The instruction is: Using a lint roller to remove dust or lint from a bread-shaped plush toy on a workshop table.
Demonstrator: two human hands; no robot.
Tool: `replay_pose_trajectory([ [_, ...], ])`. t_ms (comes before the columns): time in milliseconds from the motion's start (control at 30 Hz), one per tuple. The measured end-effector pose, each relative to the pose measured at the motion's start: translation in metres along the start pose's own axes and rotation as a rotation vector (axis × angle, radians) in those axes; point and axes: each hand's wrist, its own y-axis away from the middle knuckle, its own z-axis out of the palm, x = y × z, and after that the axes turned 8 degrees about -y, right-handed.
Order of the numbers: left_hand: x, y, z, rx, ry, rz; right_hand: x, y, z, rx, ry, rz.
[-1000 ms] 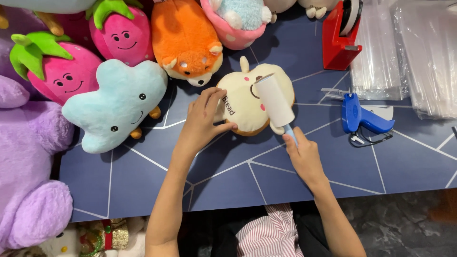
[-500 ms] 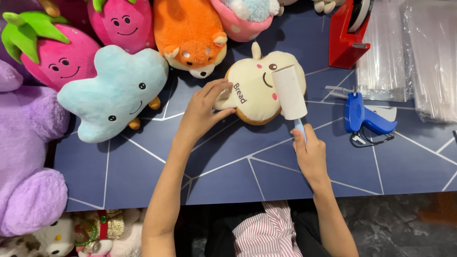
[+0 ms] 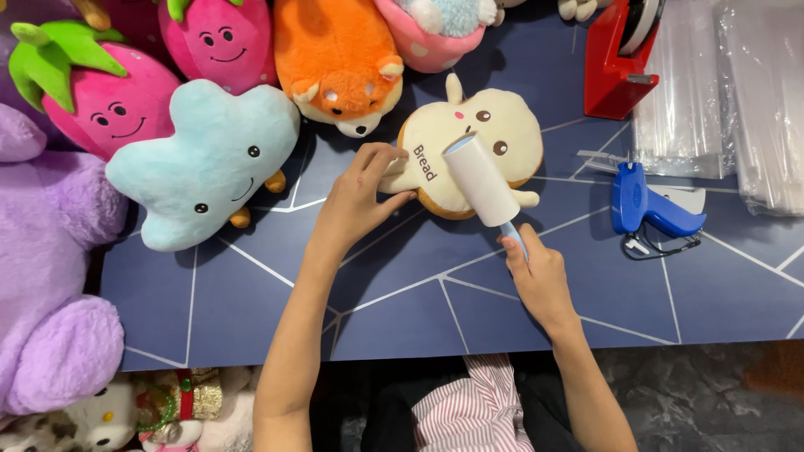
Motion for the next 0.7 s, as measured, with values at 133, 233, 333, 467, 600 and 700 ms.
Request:
replay_pose_trajectory([
  [133,0.001,0.001,0.000,0.009,0.017,-0.002,-0.004,-0.002,-0.006,0.074,-0.012,0.034],
  [233,-0.002,-0.001,0.007,0.049,0.010,0.022,0.008,-0.003,-0.002,0.097,0.038,0.051],
  [333,-0.007,-0.001,0.008,0.076,-0.010,0.039,0.017,-0.003,0.005,0.032,0.123,0.003],
  [467,-0.012,-0.001,0.005,0.056,0.010,0.054,0.011,-0.001,0.009,-0.024,0.241,-0.070],
  [600,-0.010,0.001,0.006,0.087,0.036,0.072,0.019,0.001,0.006,0.062,0.223,-0.057],
  [700,-0.003,0.001,0.005,0.108,0.041,0.104,0.020,-0.002,0.002,0.155,0.187,0.023],
])
